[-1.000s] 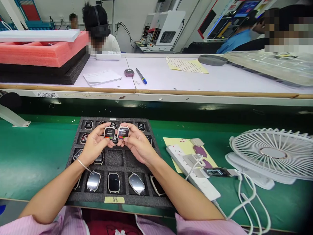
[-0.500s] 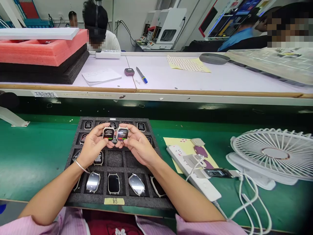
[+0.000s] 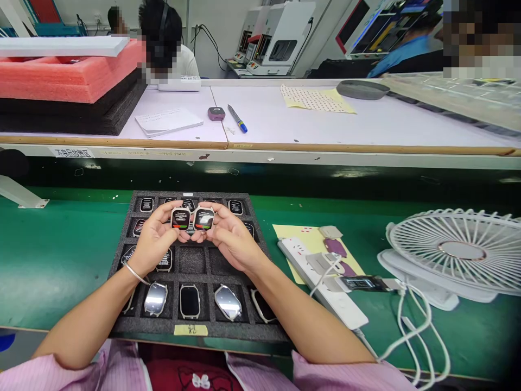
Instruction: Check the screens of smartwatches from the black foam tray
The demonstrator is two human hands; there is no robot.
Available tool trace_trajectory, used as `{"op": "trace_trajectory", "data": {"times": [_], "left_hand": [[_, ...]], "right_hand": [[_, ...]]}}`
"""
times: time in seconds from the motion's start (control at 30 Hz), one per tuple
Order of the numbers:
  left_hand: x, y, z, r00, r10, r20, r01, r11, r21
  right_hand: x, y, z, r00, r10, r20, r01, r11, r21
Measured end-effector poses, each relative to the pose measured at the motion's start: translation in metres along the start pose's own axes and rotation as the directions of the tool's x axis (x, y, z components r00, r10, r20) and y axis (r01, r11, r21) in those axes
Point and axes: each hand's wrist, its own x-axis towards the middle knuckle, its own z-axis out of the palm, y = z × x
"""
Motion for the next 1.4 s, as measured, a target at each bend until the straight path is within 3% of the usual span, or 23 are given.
{"op": "trace_trajectory", "data": {"times": [0.47,1.4], "left_hand": [[0.0012,-0.0025,0.0005,0.999,0.041,0.02,-0.041,0.999,0.01],[0.0015,-0.0064,0.001,0.997,0.075,0.021,-0.076,0.996,0.04]], "right_hand": [[0.0008,0.0033,-0.003,0.998,-0.024,0.059,0.024,1.0,-0.005],[0.0008,0.0062,-0.0041,0.996,-0.043,0.072,0.048,0.997,-0.063]]}}
